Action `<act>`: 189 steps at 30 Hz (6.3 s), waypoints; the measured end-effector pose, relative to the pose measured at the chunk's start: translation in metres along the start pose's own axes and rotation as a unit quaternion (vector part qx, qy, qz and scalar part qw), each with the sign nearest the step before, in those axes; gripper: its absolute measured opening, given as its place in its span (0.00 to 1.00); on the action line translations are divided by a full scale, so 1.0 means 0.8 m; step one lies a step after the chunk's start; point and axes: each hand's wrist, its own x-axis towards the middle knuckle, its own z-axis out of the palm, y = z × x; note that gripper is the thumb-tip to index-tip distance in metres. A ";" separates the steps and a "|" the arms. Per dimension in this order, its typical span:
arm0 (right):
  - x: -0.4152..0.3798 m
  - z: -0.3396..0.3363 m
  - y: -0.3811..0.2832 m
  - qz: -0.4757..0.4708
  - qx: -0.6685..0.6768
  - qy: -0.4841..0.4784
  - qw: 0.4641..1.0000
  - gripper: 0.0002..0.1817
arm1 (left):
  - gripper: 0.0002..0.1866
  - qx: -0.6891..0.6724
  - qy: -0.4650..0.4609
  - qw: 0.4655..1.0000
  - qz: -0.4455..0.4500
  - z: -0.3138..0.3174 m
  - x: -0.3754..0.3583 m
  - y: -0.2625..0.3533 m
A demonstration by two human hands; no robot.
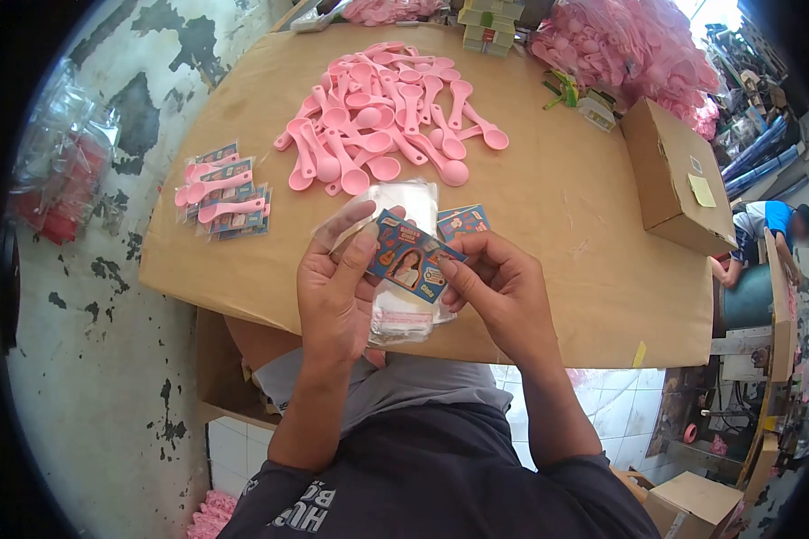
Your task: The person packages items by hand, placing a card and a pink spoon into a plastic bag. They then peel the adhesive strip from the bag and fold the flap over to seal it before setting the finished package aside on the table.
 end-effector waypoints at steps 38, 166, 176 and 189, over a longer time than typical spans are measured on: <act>-0.002 0.065 0.026 -0.127 0.054 0.080 0.987 0.17 | 0.24 -0.149 -0.091 0.985 -0.007 0.016 -0.005 0.004; 0.019 0.018 -0.013 -0.388 -0.394 0.185 0.812 0.17 | 0.28 0.263 -0.073 0.959 -0.077 0.028 -0.023 0.027; 0.023 0.022 -0.020 -0.449 -0.464 0.175 0.743 0.17 | 0.30 0.311 -0.149 0.937 -0.060 0.013 -0.028 0.016; 0.031 -0.041 -0.043 -0.390 -0.357 0.236 0.815 0.08 | 0.28 0.324 -0.183 0.920 -0.125 0.015 -0.031 0.034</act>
